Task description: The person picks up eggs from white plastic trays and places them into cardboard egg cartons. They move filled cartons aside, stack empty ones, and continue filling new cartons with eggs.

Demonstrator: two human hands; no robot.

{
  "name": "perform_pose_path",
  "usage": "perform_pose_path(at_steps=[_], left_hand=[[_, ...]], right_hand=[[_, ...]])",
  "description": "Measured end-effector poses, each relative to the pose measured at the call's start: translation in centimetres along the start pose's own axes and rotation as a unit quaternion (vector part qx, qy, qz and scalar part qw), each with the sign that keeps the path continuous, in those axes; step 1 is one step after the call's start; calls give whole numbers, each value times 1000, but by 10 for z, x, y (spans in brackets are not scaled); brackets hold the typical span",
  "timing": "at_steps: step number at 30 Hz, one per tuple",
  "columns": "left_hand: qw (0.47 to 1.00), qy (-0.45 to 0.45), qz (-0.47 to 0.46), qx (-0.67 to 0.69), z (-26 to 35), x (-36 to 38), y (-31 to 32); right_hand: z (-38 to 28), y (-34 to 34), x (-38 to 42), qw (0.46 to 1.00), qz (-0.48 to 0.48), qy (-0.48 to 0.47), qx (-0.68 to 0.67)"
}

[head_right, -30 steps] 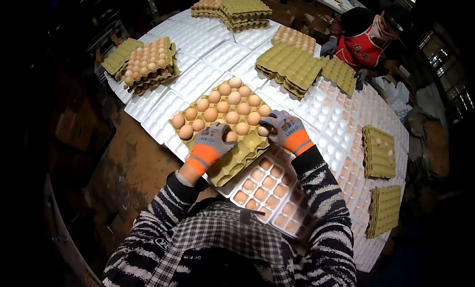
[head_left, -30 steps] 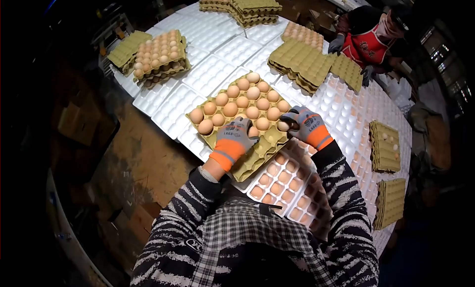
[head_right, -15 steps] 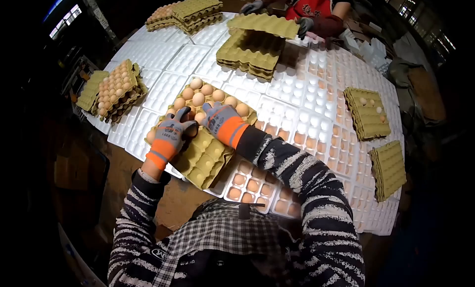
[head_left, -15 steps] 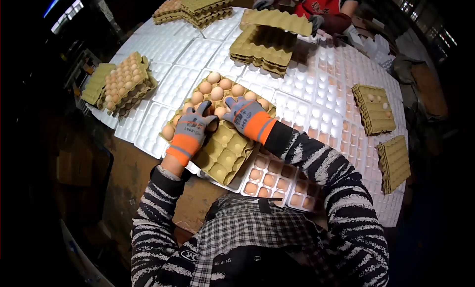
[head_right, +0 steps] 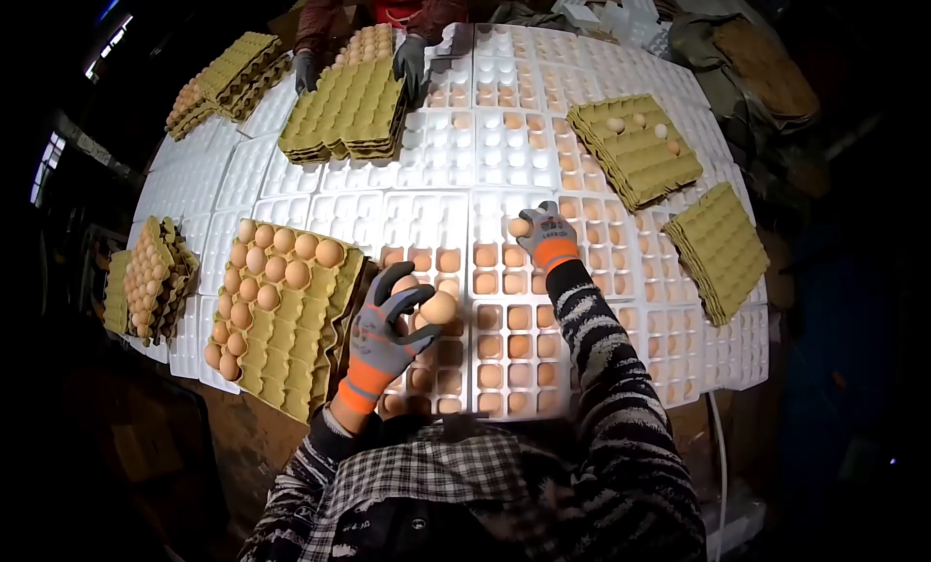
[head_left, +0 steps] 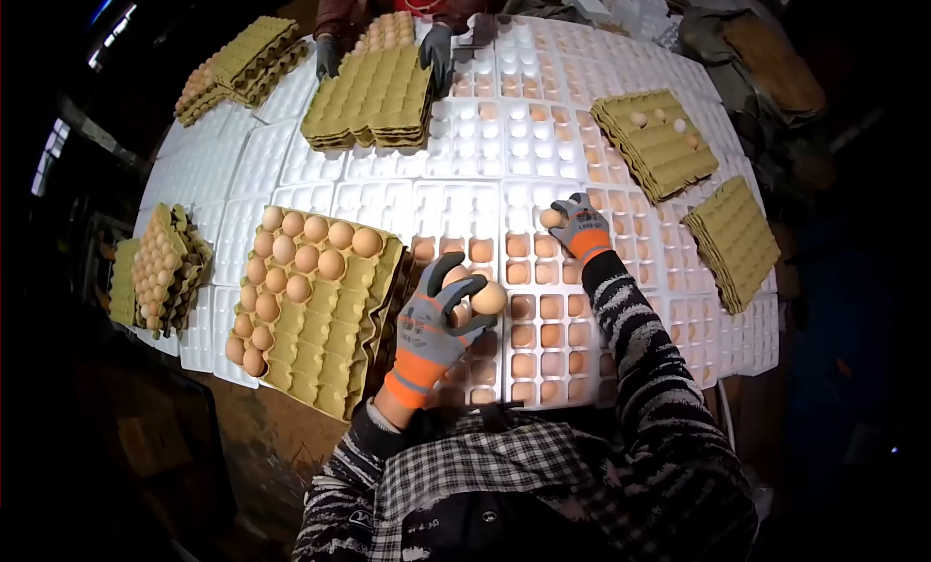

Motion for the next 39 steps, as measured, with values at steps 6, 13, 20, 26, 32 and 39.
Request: perform_pose_path(at_steps=[6,13,20,26,32,39], left_hand=[[985,-115,-47,-124,-91,-82,102],[974,-167,-101,-117,-158,-149,144],[967,-188,-43,-166,-155,-181,196],[981,-147,-26,-123,-178,-176,251],[988,-66,-11,138,-64,-83,147],[939,-178,178,-234,0,22,-106]], right_hand=[[32,27,-7,999,36,-30,-24],[50,16,-30,987,135,-59,-70],[42,73,-63,975,190,-113,18],[54,86,-60,952,292,-63,-70],[50,76,-54,926,359,-71,-92],[-80,-19,-18,845,318,-302,-306]])
Point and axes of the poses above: each hand's wrist, its own x-axis away from the middle knuckle, its own y-axis out of the palm, z = x × y, the point moved 1 cm from there along -x, towards the middle knuckle, and after that the axes turned 15 degrees about x, right-handed, at the moved point
